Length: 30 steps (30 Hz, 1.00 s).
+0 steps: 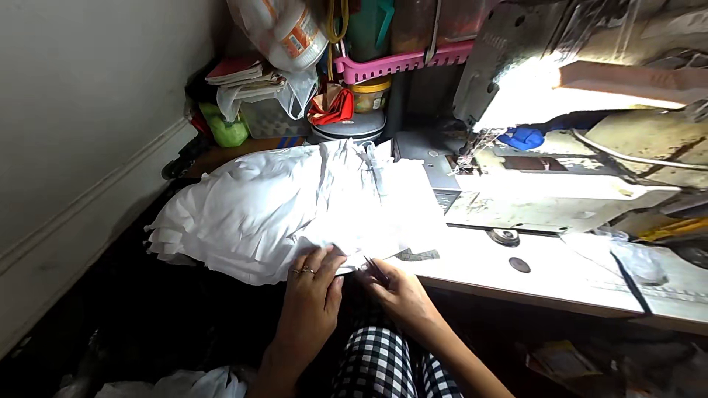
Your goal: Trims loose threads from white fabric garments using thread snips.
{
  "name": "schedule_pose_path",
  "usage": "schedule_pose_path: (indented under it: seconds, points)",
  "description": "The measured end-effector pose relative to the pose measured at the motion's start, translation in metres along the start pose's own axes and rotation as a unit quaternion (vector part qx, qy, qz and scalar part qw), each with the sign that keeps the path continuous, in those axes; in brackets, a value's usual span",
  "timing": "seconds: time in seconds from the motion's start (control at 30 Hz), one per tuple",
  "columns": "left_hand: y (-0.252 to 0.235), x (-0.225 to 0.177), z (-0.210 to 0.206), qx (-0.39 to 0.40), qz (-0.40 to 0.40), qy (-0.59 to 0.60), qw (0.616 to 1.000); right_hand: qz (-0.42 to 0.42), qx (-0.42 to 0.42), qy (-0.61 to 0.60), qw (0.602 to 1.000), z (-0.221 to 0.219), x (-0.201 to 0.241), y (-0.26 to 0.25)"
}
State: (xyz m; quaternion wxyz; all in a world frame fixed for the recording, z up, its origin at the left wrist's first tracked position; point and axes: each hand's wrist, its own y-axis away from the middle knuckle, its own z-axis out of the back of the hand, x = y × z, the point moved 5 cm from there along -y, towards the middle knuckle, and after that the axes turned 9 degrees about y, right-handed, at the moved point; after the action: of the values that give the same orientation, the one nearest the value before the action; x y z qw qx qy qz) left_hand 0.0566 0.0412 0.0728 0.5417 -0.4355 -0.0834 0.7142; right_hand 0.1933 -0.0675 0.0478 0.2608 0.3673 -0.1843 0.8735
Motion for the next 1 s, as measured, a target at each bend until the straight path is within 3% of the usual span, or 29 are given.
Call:
schedule_pose_path:
  seconds: [0.17, 0.37, 0.47, 0.63, 0.8, 1.0]
  points:
    - [-0.003, 0.012, -0.006, 0.050, 0.053, 0.045, 0.996, -0.010, -0.010, -0.152, 0.988, 0.009, -0.009, 0.015]
    - [-0.014, -0.005, -0.026, 0.059, 0.136, 0.027, 0.989, 0.113, -0.114, -0.159, 0.974, -0.003, -0.001, 0.020]
    - [-0.019, -0.003, -0.026, 0.028, 0.161, 0.059, 0.985, 0.137, -0.133, -0.096, 0.977, -0.007, -0.004, 0.021]
    - [-0.013, 0.006, -0.019, 0.047, 0.151, 0.118, 0.980, 0.117, -0.155, 0.122, 0.973, 0.010, -0.014, 0.026]
    - [-0.012, 0.012, -0.015, 0.072, 0.152, 0.182, 0.969, 0.188, -0.222, 0.290, 0.912, 0.010, -0.002, 0.022]
    - [-0.012, 0.012, -0.012, 0.084, 0.161, 0.204, 0.962, 0.264, -0.259, 0.323, 0.871, 0.002, 0.022, 0.016]
